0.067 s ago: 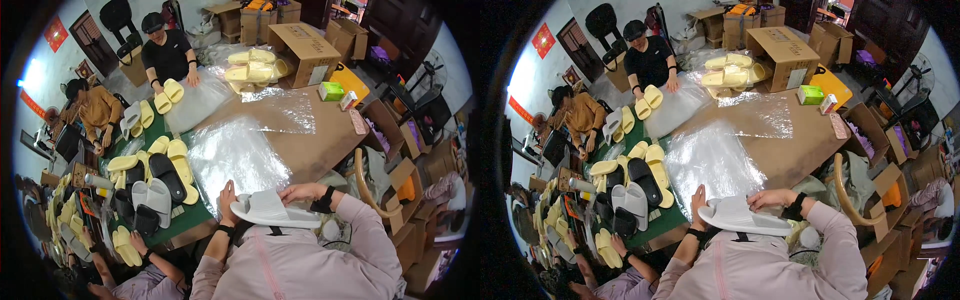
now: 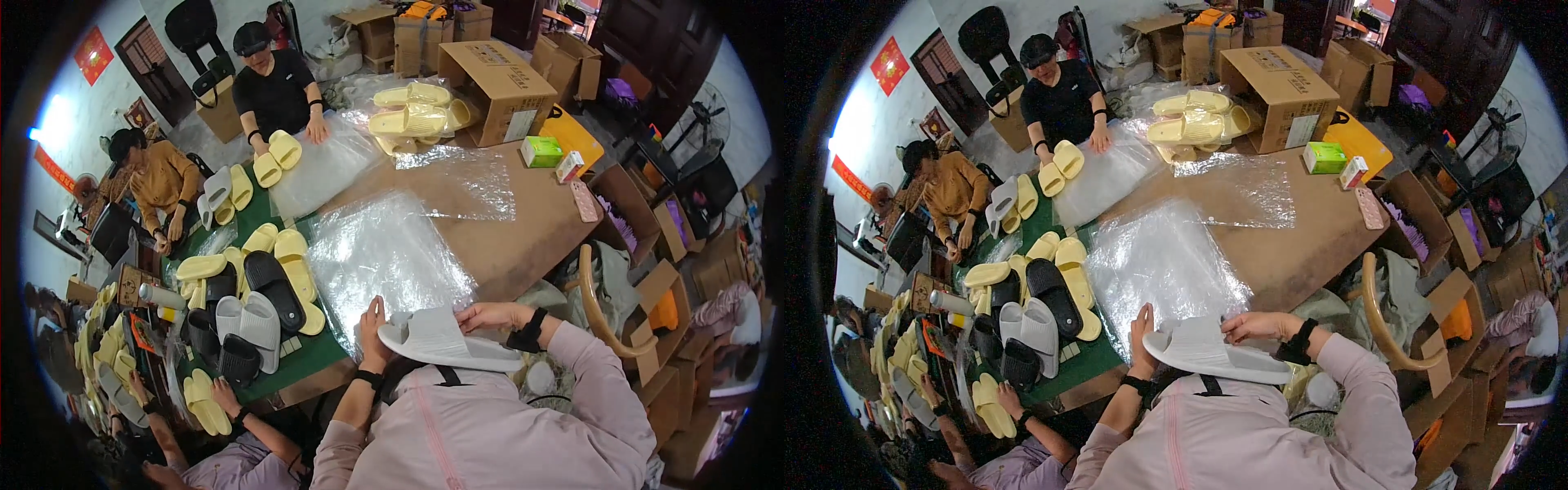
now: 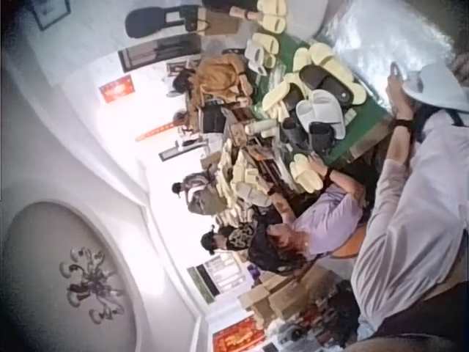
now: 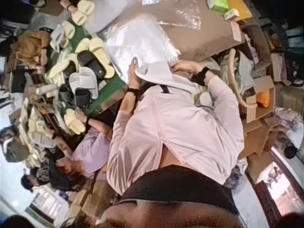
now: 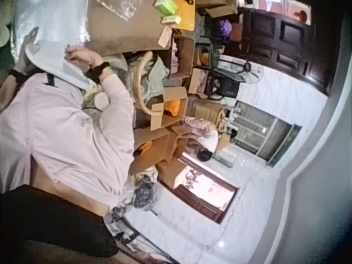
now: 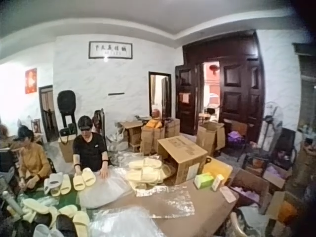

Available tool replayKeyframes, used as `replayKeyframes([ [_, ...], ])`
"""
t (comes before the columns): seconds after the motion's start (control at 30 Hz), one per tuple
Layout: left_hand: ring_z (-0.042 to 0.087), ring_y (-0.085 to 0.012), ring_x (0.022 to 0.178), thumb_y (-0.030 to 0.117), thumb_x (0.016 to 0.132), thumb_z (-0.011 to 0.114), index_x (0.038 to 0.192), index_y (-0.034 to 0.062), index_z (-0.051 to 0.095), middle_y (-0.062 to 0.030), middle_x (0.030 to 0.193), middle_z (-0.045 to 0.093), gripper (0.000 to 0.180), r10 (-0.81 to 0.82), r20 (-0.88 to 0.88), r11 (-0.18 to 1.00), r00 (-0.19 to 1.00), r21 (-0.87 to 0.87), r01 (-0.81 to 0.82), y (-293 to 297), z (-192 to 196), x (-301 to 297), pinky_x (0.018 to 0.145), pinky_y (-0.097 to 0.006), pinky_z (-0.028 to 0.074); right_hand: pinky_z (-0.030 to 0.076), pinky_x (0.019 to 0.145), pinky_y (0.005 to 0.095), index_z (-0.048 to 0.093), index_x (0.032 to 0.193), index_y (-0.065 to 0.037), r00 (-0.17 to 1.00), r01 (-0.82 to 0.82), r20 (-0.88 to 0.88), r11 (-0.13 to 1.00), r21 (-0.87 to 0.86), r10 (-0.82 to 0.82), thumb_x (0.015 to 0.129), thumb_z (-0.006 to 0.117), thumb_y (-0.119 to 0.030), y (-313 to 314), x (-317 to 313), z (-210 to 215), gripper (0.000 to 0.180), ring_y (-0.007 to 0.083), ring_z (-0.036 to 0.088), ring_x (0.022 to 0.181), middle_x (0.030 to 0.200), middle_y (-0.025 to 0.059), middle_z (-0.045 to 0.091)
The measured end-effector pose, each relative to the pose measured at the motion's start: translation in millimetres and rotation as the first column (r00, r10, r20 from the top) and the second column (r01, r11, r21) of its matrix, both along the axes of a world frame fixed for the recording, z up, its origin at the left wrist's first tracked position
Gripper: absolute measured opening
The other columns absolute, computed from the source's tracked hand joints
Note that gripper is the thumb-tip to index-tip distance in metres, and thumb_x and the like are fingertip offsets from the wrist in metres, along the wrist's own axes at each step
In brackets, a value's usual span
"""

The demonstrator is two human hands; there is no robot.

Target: Packing shoe components into plastic bags and boxes.

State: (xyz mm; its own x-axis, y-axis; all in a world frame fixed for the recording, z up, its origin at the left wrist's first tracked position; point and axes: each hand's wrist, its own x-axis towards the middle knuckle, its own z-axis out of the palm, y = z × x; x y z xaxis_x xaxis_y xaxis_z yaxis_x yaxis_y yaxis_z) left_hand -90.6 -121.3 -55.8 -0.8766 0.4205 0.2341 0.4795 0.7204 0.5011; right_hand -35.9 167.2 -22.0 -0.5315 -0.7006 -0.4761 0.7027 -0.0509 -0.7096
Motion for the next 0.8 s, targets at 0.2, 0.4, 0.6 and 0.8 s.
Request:
replayKeyframes([
  [0.2,0.043,-0.0344,0.102,0.007,0.068,0.061,0.135,-0.0032,0.028,-0.0170,0.134,0.034,0.075,-0.028,0.095,0.995,0.995,0.097,0.019,3.2,18.3,18.0,0.088,-0.040,0.037,0.037,0.088,0.0229,0.054,0.117,0.000,0.928,0.185,-0.360,0.955,0.233,-0.092,0.084,0.047,-0.007,-5.1,-1.1,8.5,0.034,0.0109,0.048,0.098,0.109,0.0021,0.052],
  [0.4,0.045,-0.0373,0.099,-0.006,0.064,0.053,0.131,-0.0060,0.030,-0.0208,0.136,0.032,0.071,-0.028,-0.055,0.993,0.998,0.117,0.034,27.8,34.7,16.7,0.087,-0.041,0.038,0.026,0.102,0.0295,0.053,0.117,-0.001,0.786,0.422,-0.603,0.829,0.366,-0.134,0.084,0.044,-0.011,-12.4,-9.5,-29.3,0.036,0.0263,0.034,0.124,0.134,0.0158,0.039],
  [0.6,0.038,-0.0383,0.118,-0.010,0.068,0.045,0.128,-0.0101,0.033,-0.0244,0.138,0.027,0.060,-0.051,-0.053,0.991,0.997,0.117,0.057,27.3,54.1,14.2,0.101,-0.041,0.031,0.029,0.100,0.0300,0.054,0.114,0.001,0.681,0.613,-0.624,0.765,0.198,-0.384,0.083,0.045,-0.011,-38.2,-16.8,-7.2,0.034,0.0262,0.039,0.118,0.124,0.0152,0.044],
  [0.8,0.046,-0.0371,0.103,-0.011,0.070,0.040,0.124,-0.0130,0.036,-0.0206,0.139,0.029,0.055,-0.221,0.019,0.971,0.975,0.100,0.218,32.3,67.6,25.5,0.091,-0.039,0.039,0.029,0.099,0.0333,0.054,0.111,0.002,0.530,0.771,-0.749,0.595,0.229,-0.398,0.085,0.046,-0.014,-56.1,-15.9,-41.0,0.031,0.0320,0.040,0.114,0.119,0.0164,0.045],
])
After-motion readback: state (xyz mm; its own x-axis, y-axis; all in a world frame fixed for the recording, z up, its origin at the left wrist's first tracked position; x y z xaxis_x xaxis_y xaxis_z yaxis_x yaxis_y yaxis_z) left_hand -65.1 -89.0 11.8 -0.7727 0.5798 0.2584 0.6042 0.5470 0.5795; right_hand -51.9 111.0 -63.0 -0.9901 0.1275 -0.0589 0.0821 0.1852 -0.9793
